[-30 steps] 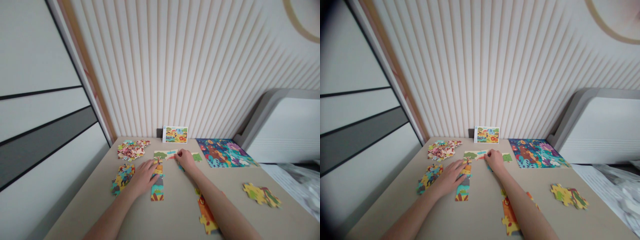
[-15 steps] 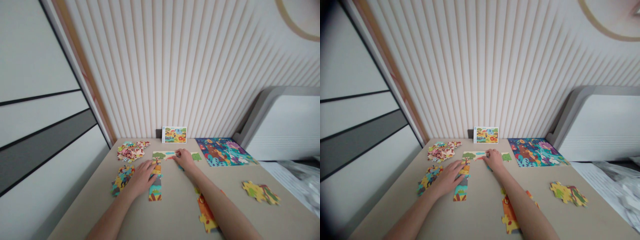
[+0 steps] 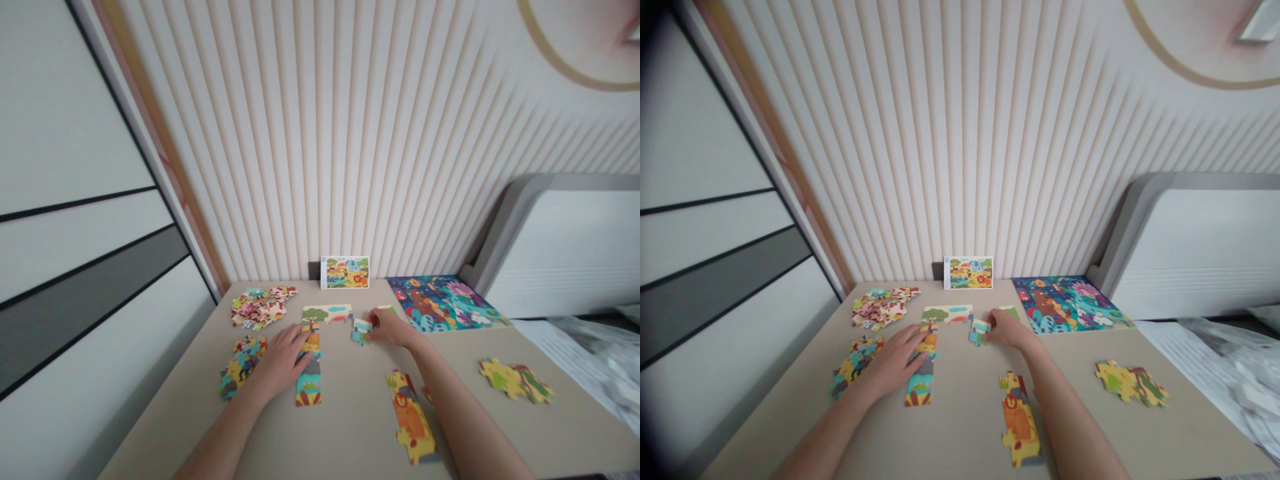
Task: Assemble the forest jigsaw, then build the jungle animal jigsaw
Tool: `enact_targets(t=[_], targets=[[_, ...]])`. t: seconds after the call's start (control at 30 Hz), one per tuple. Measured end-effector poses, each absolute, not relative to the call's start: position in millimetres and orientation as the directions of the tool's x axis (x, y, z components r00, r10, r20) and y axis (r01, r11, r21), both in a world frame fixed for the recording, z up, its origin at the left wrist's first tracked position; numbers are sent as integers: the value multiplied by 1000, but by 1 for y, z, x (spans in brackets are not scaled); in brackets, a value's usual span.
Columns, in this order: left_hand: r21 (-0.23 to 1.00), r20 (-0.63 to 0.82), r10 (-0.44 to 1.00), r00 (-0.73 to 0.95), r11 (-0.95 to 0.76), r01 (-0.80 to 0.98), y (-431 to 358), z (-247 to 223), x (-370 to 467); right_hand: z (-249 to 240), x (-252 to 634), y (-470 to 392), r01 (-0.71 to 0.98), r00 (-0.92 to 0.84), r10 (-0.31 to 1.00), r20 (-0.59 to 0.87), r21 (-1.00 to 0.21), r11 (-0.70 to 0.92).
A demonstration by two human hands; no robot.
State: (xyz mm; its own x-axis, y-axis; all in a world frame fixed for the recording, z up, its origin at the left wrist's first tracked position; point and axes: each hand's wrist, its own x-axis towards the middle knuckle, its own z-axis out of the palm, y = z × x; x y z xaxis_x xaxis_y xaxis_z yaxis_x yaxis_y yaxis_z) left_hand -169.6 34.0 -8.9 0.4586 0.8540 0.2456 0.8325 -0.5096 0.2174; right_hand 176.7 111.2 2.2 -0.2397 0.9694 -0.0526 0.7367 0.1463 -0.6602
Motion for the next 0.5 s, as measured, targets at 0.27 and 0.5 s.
enact_targets(t=[0.27,0.5], targets=[[226,242,855,459,-509,830,36,-12,-170,-2,179,129,469,-186,973,133,-858,207],[231,261,847,463,-521,822,36,-12,-170,-16,177,134,494,-86,971,223,-837,236]])
